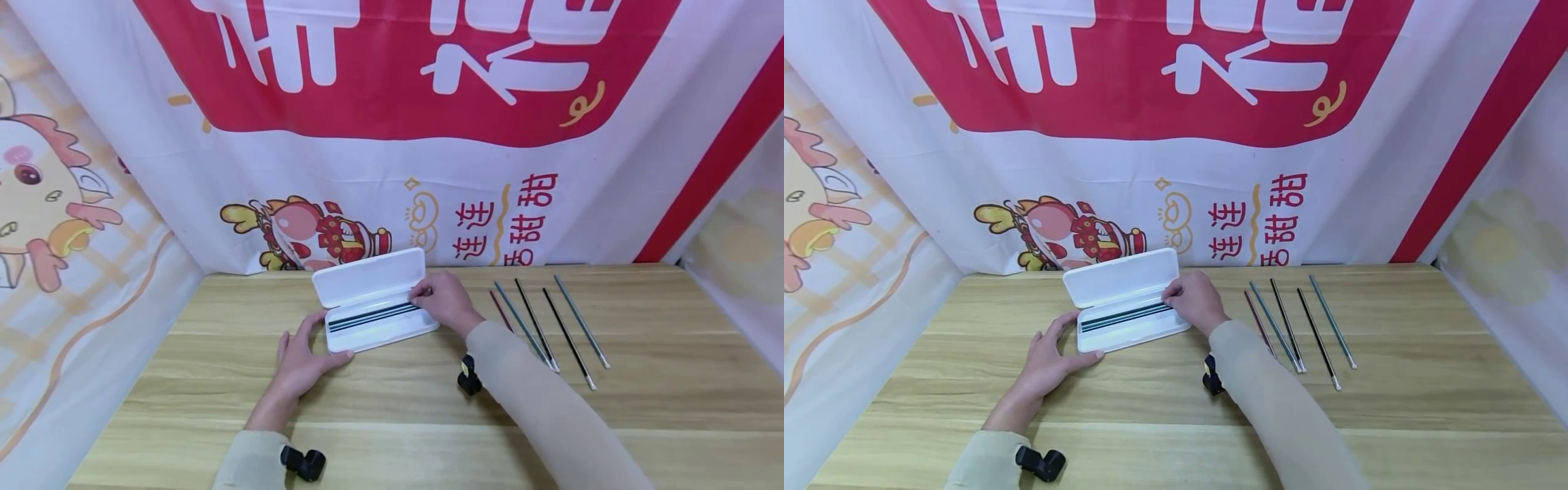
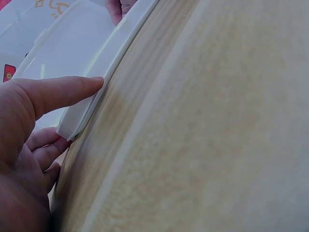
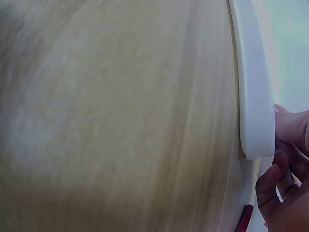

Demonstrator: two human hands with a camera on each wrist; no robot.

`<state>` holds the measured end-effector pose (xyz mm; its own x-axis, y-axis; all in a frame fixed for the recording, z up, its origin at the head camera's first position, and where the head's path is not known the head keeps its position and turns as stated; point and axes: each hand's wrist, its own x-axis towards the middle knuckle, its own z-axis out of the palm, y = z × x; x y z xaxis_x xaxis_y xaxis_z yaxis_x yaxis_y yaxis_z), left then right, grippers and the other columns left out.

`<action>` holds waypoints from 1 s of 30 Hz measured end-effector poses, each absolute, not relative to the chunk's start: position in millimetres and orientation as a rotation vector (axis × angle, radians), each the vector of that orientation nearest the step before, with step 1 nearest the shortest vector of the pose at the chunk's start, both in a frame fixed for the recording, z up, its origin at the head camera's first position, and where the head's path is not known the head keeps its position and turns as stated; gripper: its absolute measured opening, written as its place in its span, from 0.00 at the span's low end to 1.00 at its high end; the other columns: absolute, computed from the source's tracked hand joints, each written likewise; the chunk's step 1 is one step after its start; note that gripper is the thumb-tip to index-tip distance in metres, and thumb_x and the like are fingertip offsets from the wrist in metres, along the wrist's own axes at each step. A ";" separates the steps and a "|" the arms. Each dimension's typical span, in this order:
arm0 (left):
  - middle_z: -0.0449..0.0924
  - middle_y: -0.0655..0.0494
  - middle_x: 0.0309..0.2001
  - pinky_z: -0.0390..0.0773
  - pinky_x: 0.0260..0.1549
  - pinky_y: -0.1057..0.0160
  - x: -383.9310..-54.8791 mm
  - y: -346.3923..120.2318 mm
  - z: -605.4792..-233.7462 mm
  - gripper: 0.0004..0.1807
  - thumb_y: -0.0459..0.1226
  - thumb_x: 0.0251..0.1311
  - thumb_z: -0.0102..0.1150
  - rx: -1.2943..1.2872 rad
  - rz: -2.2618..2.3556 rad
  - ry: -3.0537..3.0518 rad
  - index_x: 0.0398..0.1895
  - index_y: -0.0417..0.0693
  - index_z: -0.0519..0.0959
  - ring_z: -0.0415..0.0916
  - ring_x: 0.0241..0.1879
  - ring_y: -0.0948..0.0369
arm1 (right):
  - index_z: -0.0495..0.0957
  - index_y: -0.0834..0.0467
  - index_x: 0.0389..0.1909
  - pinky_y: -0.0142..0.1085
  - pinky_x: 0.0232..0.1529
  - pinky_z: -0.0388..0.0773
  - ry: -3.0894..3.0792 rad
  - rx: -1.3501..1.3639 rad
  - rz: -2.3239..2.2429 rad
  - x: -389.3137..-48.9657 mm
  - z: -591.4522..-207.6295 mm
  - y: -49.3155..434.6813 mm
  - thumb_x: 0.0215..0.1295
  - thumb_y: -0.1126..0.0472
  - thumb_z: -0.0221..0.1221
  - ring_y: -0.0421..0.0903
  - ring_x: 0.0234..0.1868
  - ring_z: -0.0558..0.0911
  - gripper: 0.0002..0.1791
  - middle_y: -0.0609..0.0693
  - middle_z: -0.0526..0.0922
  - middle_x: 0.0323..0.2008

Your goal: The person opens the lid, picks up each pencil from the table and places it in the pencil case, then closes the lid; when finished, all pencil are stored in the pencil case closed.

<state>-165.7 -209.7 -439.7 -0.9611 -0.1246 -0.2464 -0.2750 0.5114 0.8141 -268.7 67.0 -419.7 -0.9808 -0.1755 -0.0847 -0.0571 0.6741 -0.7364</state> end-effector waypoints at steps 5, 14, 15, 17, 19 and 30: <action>0.50 0.48 0.89 0.24 0.82 0.27 -164.9 -209.0 -438.8 0.53 0.49 0.57 0.81 -0.347 1.439 2.596 0.83 0.64 0.61 0.17 0.86 0.36 | 0.92 0.49 0.44 0.43 0.57 0.84 2.728 -0.185 -1.190 -270.5 -420.6 68.5 0.73 0.62 0.69 0.48 0.50 0.84 0.06 0.47 0.89 0.46; 0.49 0.49 0.89 0.24 0.82 0.27 -166.3 -208.3 -441.5 0.53 0.49 0.56 0.81 -0.345 1.436 2.587 0.83 0.65 0.61 0.17 0.87 0.36 | 0.92 0.49 0.44 0.40 0.51 0.83 2.723 -0.197 -1.264 -268.7 -421.6 75.1 0.72 0.63 0.69 0.47 0.47 0.83 0.07 0.48 0.90 0.45; 0.49 0.49 0.89 0.24 0.83 0.28 -166.4 -208.0 -441.6 0.53 0.49 0.56 0.81 -0.343 1.436 2.588 0.83 0.65 0.61 0.17 0.87 0.36 | 0.92 0.48 0.44 0.41 0.51 0.83 2.716 -0.195 -1.278 -268.1 -421.3 76.3 0.72 0.63 0.69 0.47 0.47 0.83 0.07 0.48 0.90 0.45; 0.49 0.49 0.89 0.24 0.83 0.28 -166.4 -207.5 -441.5 0.53 0.49 0.57 0.81 -0.341 1.435 2.588 0.83 0.65 0.61 0.17 0.87 0.37 | 0.92 0.48 0.45 0.41 0.52 0.83 2.691 -0.195 -1.312 -266.5 -419.7 79.4 0.72 0.61 0.69 0.47 0.48 0.84 0.07 0.47 0.90 0.46; 0.49 0.49 0.89 0.24 0.83 0.28 -166.3 -207.1 -441.5 0.53 0.49 0.57 0.81 -0.338 1.435 2.587 0.83 0.64 0.61 0.17 0.87 0.37 | 0.92 0.48 0.46 0.41 0.54 0.83 2.655 -0.189 -1.355 -264.1 -416.5 83.2 0.72 0.60 0.69 0.48 0.50 0.84 0.06 0.47 0.90 0.47; 0.49 0.46 0.88 0.25 0.83 0.28 -163.7 -207.9 -437.8 0.53 0.50 0.57 0.81 -0.332 1.425 2.601 0.83 0.62 0.60 0.18 0.87 0.36 | 0.90 0.48 0.49 0.41 0.55 0.83 2.586 -0.155 -1.449 -245.7 -395.7 108.6 0.70 0.56 0.72 0.47 0.51 0.84 0.09 0.46 0.90 0.48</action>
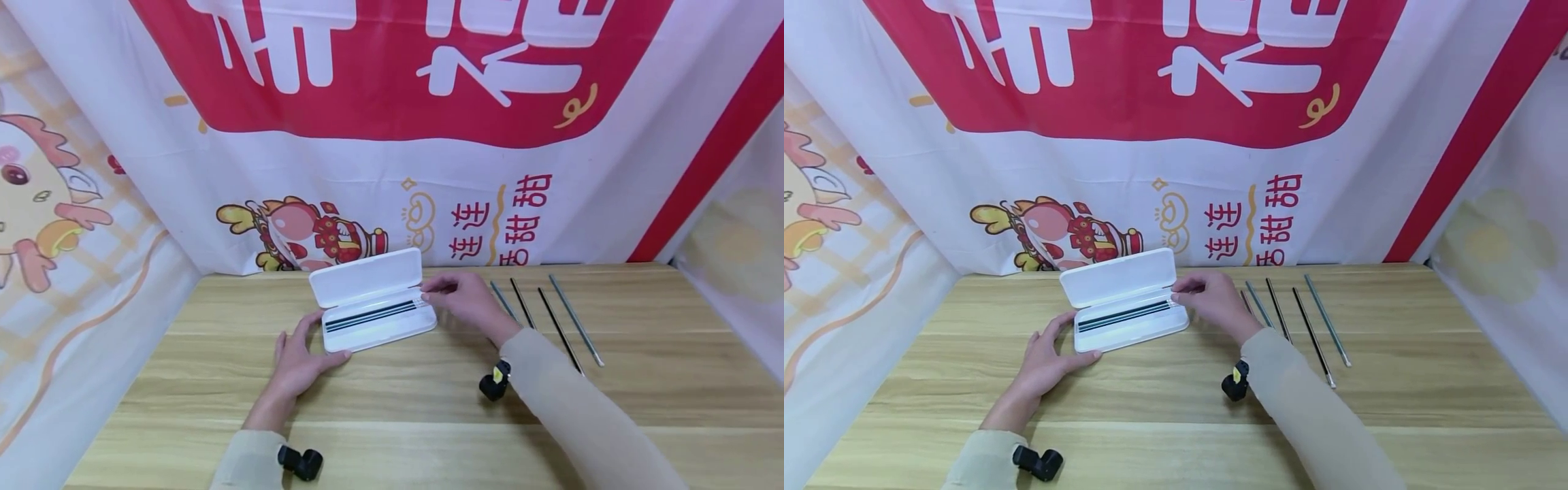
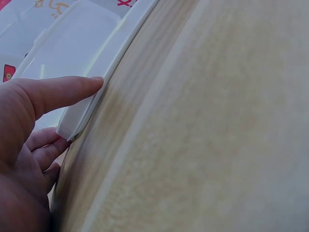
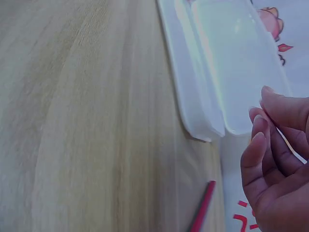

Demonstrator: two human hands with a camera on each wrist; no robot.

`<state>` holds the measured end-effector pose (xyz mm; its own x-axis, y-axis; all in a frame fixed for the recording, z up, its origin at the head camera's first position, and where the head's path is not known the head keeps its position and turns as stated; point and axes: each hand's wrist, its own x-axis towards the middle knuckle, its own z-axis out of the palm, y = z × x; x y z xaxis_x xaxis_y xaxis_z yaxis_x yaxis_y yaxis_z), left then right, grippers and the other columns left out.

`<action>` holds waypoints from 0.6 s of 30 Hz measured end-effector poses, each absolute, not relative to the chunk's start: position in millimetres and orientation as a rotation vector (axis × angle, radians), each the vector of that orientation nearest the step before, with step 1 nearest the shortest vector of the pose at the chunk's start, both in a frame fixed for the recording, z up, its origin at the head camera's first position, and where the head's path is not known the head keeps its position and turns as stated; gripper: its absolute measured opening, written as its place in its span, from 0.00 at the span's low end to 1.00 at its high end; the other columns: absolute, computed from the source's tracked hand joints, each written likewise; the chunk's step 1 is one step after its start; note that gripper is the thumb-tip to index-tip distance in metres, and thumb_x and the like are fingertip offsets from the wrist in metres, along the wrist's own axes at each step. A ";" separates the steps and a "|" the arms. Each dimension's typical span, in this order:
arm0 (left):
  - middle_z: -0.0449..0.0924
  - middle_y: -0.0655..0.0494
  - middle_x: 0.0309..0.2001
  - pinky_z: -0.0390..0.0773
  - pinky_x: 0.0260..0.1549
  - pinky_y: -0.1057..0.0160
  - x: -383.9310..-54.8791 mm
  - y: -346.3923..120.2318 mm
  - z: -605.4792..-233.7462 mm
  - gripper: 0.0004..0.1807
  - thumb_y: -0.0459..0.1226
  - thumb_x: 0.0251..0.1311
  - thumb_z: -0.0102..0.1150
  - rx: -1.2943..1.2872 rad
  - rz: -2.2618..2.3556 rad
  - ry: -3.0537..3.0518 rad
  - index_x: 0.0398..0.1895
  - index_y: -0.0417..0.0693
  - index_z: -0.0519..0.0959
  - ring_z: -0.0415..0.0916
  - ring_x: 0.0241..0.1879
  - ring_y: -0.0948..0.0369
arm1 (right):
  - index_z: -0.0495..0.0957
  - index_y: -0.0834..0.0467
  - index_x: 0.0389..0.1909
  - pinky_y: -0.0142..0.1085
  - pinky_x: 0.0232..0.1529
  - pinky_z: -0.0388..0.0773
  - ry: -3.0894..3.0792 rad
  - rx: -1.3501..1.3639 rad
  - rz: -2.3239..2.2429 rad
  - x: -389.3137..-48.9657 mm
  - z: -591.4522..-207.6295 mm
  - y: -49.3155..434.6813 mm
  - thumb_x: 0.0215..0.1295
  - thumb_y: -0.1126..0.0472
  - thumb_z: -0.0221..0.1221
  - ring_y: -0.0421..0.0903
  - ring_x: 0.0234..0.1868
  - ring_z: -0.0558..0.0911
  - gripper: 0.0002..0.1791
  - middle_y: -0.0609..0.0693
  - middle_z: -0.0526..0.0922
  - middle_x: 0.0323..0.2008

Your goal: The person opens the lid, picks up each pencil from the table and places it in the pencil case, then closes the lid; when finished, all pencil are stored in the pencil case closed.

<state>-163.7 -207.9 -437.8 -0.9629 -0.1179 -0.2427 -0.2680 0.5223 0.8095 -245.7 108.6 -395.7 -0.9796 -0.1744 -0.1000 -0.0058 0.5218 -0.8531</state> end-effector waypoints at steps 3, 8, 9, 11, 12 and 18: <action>0.50 0.46 0.88 0.24 0.83 0.28 -163.2 -208.5 -437.6 0.54 0.49 0.56 0.81 -0.338 1.420 2.602 0.83 0.62 0.60 0.18 0.86 0.36 | 0.90 0.50 0.50 0.41 0.54 0.83 2.588 -0.127 -1.470 -238.0 -391.2 115.6 0.70 0.56 0.72 0.47 0.51 0.84 0.10 0.47 0.90 0.49; 0.49 0.47 0.88 0.24 0.83 0.28 -164.6 -209.3 -438.3 0.54 0.49 0.57 0.81 -0.345 1.424 2.597 0.83 0.62 0.60 0.17 0.87 0.37 | 0.89 0.50 0.51 0.39 0.51 0.83 2.544 -0.088 -1.521 -223.6 -383.5 132.0 0.71 0.54 0.71 0.48 0.51 0.83 0.11 0.47 0.89 0.51; 0.49 0.47 0.89 0.25 0.83 0.28 -164.9 -209.4 -438.3 0.54 0.49 0.57 0.81 -0.348 1.424 2.595 0.83 0.62 0.60 0.17 0.87 0.37 | 0.89 0.50 0.51 0.39 0.50 0.82 2.552 -0.094 -1.521 -220.9 -382.3 135.7 0.71 0.54 0.71 0.48 0.50 0.83 0.11 0.47 0.89 0.51; 0.49 0.48 0.89 0.24 0.83 0.28 -165.2 -209.2 -438.2 0.53 0.49 0.57 0.81 -0.348 1.424 2.595 0.83 0.63 0.60 0.17 0.87 0.37 | 0.89 0.49 0.49 0.38 0.48 0.82 2.593 -0.108 -1.499 -215.7 -379.4 143.2 0.71 0.52 0.71 0.48 0.49 0.83 0.10 0.47 0.89 0.49; 0.49 0.48 0.89 0.24 0.83 0.28 -165.3 -209.2 -438.1 0.53 0.49 0.57 0.81 -0.348 1.424 2.594 0.83 0.63 0.60 0.17 0.87 0.37 | 0.90 0.49 0.49 0.38 0.47 0.82 2.615 -0.114 -1.486 -213.0 -378.5 146.8 0.71 0.51 0.71 0.48 0.49 0.83 0.10 0.48 0.90 0.48; 0.48 0.47 0.89 0.23 0.83 0.29 -164.6 -207.6 -436.8 0.53 0.49 0.58 0.81 -0.354 1.411 2.589 0.84 0.62 0.59 0.17 0.87 0.37 | 0.89 0.47 0.50 0.38 0.48 0.81 2.682 -0.103 -1.441 -194.2 -375.5 170.0 0.72 0.47 0.70 0.49 0.51 0.82 0.12 0.49 0.88 0.52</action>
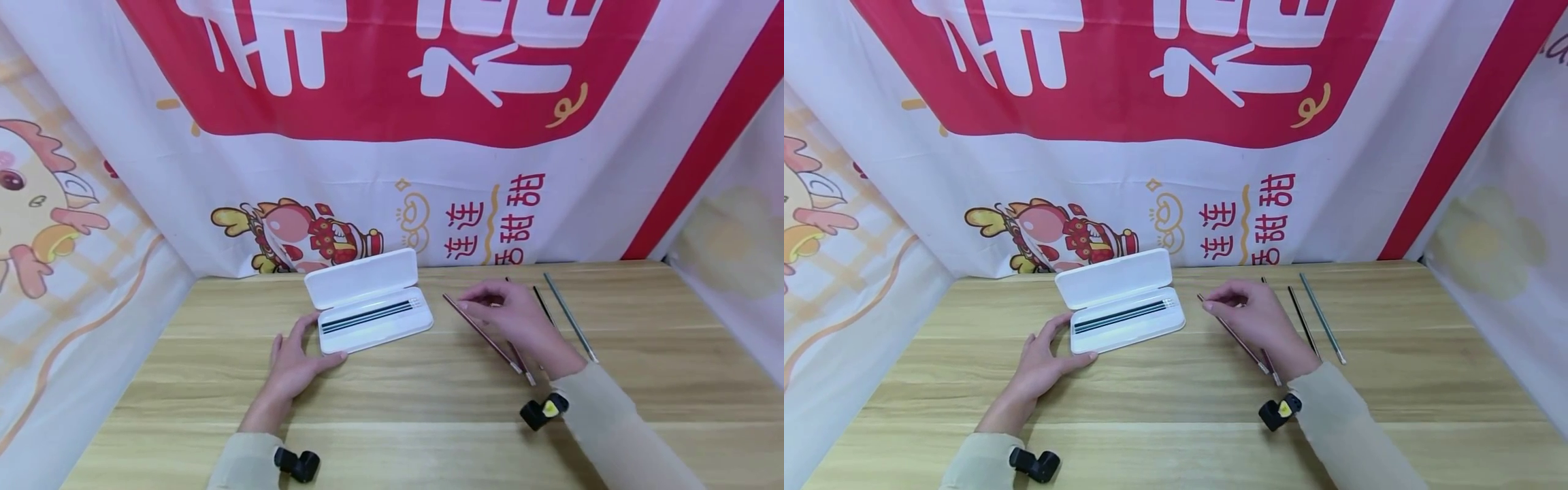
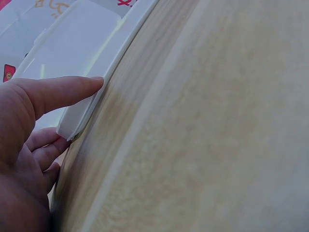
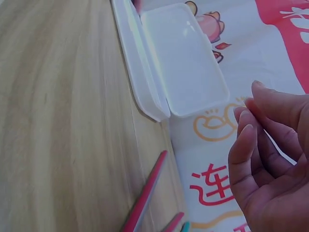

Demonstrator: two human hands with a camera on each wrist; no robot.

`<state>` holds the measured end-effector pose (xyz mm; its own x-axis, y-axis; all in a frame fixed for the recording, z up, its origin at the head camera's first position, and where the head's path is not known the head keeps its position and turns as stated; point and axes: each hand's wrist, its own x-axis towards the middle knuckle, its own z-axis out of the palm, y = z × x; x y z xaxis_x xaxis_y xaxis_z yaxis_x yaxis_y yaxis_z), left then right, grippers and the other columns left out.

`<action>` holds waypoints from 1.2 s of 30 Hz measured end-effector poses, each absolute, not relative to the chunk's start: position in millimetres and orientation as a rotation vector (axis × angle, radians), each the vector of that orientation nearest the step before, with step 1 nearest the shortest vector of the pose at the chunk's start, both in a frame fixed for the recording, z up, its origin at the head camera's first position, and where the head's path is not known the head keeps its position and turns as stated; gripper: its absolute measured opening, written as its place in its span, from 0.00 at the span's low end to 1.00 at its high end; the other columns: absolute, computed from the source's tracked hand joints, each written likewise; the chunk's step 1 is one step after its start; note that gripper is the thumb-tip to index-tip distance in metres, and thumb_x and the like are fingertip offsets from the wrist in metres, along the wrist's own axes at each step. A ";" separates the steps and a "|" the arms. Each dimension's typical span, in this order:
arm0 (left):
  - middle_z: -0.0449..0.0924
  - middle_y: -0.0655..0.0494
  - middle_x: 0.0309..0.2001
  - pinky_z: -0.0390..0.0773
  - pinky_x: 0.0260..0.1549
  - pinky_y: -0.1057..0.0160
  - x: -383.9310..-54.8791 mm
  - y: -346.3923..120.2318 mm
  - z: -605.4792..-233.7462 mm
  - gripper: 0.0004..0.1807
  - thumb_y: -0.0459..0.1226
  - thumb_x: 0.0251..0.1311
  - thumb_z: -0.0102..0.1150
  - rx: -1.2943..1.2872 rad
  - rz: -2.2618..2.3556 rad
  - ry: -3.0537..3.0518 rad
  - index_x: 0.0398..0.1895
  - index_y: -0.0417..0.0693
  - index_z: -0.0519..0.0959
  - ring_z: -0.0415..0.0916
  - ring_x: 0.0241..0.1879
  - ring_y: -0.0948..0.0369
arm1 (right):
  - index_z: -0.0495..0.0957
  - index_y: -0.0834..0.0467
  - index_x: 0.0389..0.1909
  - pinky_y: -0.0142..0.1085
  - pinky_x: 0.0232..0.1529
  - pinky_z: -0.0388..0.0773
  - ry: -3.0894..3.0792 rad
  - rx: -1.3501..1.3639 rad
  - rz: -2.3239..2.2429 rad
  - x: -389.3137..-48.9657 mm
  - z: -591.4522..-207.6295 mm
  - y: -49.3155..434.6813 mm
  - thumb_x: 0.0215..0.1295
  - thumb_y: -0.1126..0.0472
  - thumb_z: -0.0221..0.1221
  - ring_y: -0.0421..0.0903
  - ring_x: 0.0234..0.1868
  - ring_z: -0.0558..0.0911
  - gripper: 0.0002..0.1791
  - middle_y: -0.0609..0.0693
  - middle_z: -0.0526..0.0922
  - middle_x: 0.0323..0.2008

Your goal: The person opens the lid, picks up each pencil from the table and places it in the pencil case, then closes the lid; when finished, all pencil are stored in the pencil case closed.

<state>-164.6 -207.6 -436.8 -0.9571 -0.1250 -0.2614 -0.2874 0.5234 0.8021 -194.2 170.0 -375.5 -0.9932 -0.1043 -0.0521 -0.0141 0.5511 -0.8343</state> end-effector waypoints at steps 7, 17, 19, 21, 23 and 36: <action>0.47 0.47 0.89 0.23 0.82 0.28 -164.0 -208.0 -437.8 0.54 0.49 0.57 0.81 -0.356 1.405 2.584 0.84 0.62 0.59 0.17 0.86 0.36 | 0.89 0.49 0.53 0.35 0.44 0.83 2.690 -0.051 -1.470 -173.7 -378.8 200.2 0.73 0.43 0.68 0.50 0.50 0.80 0.17 0.51 0.87 0.53; 0.47 0.47 0.89 0.24 0.82 0.26 -164.5 -208.5 -438.3 0.55 0.50 0.57 0.81 -0.357 1.399 2.586 0.84 0.63 0.59 0.17 0.86 0.35 | 0.86 0.55 0.58 0.36 0.35 0.87 2.644 0.113 -1.482 -151.5 -391.5 241.9 0.73 0.44 0.68 0.47 0.39 0.83 0.23 0.52 0.87 0.43; 0.46 0.47 0.89 0.25 0.81 0.25 -164.3 -208.5 -438.6 0.55 0.51 0.57 0.81 -0.366 1.398 2.581 0.84 0.64 0.59 0.17 0.86 0.35 | 0.85 0.57 0.59 0.36 0.34 0.85 2.645 0.122 -1.469 -147.8 -393.3 250.9 0.74 0.43 0.68 0.46 0.38 0.83 0.24 0.52 0.87 0.42; 0.46 0.47 0.89 0.26 0.81 0.24 -164.3 -208.3 -439.0 0.55 0.51 0.56 0.81 -0.365 1.397 2.581 0.84 0.64 0.59 0.18 0.86 0.35 | 0.84 0.57 0.59 0.36 0.32 0.84 2.639 0.148 -1.456 -144.3 -394.7 259.8 0.74 0.43 0.68 0.46 0.36 0.83 0.25 0.52 0.87 0.40; 0.46 0.47 0.89 0.26 0.81 0.24 -164.1 -208.2 -439.3 0.55 0.52 0.56 0.81 -0.363 1.395 2.580 0.84 0.65 0.59 0.18 0.86 0.35 | 0.84 0.58 0.59 0.37 0.31 0.84 2.645 0.169 -1.436 -140.9 -397.0 268.6 0.74 0.43 0.67 0.47 0.35 0.83 0.25 0.53 0.87 0.40; 0.46 0.47 0.89 0.26 0.81 0.25 -163.7 -207.4 -438.3 0.54 0.51 0.56 0.81 -0.359 1.382 2.591 0.84 0.64 0.59 0.18 0.86 0.35 | 0.79 0.64 0.64 0.35 0.32 0.87 2.638 0.367 -1.410 -124.1 -419.8 324.5 0.73 0.43 0.69 0.40 0.33 0.85 0.32 0.37 0.87 0.38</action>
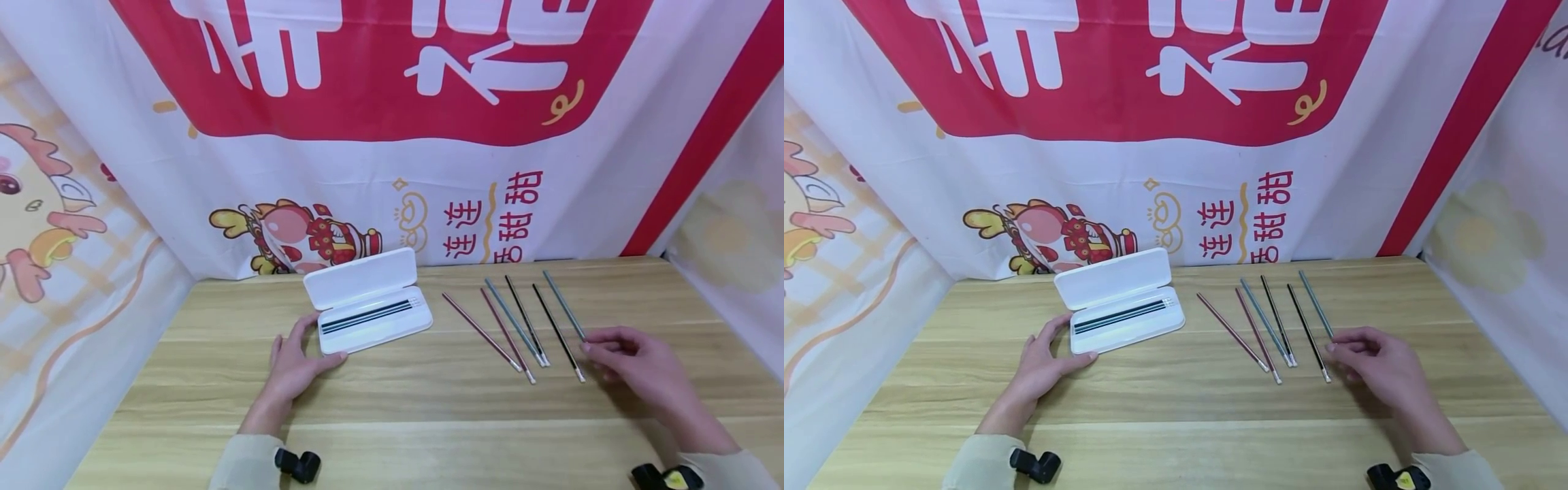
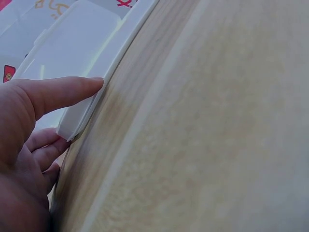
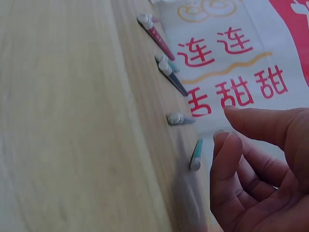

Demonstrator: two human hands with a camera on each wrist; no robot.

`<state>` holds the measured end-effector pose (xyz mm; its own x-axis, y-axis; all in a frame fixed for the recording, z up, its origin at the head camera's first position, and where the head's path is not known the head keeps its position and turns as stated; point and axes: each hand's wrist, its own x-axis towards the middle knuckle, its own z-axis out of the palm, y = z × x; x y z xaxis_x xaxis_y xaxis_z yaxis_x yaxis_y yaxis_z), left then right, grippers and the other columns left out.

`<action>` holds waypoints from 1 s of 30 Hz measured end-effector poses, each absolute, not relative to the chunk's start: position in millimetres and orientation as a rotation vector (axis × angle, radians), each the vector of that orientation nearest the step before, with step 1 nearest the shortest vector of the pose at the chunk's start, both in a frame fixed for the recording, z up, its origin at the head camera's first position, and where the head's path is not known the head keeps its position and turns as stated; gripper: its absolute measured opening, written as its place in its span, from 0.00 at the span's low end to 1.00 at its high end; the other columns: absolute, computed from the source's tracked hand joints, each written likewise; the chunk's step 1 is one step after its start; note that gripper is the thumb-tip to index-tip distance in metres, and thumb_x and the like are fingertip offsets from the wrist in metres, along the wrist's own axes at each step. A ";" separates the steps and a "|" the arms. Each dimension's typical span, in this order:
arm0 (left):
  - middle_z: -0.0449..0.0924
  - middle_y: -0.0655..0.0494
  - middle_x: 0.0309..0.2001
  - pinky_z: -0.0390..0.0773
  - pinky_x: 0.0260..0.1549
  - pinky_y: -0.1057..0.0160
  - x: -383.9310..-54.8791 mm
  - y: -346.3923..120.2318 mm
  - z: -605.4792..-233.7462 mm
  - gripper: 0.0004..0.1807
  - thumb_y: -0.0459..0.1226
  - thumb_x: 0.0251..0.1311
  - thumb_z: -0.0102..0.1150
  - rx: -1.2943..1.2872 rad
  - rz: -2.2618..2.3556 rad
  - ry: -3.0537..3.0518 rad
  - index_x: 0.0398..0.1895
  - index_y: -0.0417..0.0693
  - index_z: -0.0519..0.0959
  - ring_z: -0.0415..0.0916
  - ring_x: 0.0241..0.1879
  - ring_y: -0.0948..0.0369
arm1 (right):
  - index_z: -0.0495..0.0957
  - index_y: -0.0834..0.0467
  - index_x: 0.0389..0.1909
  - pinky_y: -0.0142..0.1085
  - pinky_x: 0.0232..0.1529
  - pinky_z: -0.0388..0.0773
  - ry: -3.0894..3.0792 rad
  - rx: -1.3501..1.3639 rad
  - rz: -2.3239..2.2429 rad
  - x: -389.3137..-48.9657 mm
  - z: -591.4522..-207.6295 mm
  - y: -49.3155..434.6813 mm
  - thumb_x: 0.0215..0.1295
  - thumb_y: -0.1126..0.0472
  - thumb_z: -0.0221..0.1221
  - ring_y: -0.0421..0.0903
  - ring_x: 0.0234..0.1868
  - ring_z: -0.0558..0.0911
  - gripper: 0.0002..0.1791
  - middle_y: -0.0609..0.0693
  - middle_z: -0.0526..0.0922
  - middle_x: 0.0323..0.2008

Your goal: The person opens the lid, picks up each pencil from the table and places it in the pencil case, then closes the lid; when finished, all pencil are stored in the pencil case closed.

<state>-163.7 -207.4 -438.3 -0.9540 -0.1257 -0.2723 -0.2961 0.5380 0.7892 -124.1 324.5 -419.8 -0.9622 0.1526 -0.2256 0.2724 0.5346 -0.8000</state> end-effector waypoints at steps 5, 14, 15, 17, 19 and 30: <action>0.46 0.47 0.89 0.25 0.81 0.25 -163.9 -207.1 -438.1 0.55 0.50 0.56 0.81 -0.364 1.394 2.582 0.84 0.64 0.59 0.18 0.86 0.35 | 0.79 0.65 0.65 0.34 0.33 0.87 2.638 0.393 -1.364 -126.2 -421.9 331.8 0.73 0.41 0.68 0.39 0.33 0.85 0.34 0.38 0.88 0.38; 0.50 0.46 0.88 0.23 0.83 0.29 -164.0 -208.2 -439.6 0.54 0.50 0.56 0.81 -0.338 1.388 2.610 0.84 0.62 0.60 0.18 0.87 0.36 | 0.79 0.65 0.64 0.34 0.33 0.86 2.619 0.412 -1.337 -133.0 -425.3 337.0 0.74 0.43 0.67 0.39 0.33 0.83 0.33 0.39 0.88 0.38; 0.51 0.46 0.88 0.23 0.83 0.30 -164.4 -208.3 -439.7 0.54 0.50 0.56 0.82 -0.330 1.388 2.616 0.84 0.62 0.60 0.18 0.87 0.36 | 0.79 0.65 0.64 0.34 0.33 0.86 2.619 0.413 -1.335 -133.7 -425.9 337.6 0.74 0.43 0.67 0.39 0.33 0.83 0.32 0.40 0.88 0.39; 0.52 0.46 0.88 0.22 0.83 0.30 -164.7 -208.4 -439.8 0.55 0.51 0.55 0.82 -0.319 1.389 2.623 0.83 0.61 0.60 0.18 0.87 0.36 | 0.79 0.65 0.64 0.34 0.33 0.86 2.618 0.414 -1.327 -134.8 -426.8 338.6 0.75 0.43 0.66 0.40 0.34 0.83 0.32 0.41 0.88 0.39; 0.52 0.47 0.88 0.23 0.83 0.30 -165.1 -208.9 -440.0 0.54 0.51 0.55 0.82 -0.319 1.386 2.624 0.83 0.62 0.61 0.18 0.87 0.36 | 0.78 0.66 0.64 0.34 0.33 0.86 2.618 0.417 -1.323 -135.8 -427.4 339.2 0.76 0.44 0.66 0.40 0.34 0.82 0.31 0.42 0.88 0.39; 0.51 0.47 0.88 0.24 0.83 0.28 -164.2 -208.6 -439.5 0.54 0.51 0.55 0.82 -0.322 1.390 2.624 0.83 0.62 0.61 0.18 0.86 0.35 | 0.77 0.66 0.64 0.35 0.33 0.86 2.594 0.410 -1.343 -136.4 -428.1 341.1 0.73 0.47 0.69 0.40 0.34 0.82 0.31 0.41 0.87 0.37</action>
<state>-164.2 -208.6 -439.5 -0.9649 -0.1164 -0.2353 -0.2600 0.5462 0.7963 -136.4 341.1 -428.1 -0.9434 0.1555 -0.2931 0.3291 0.5511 -0.7668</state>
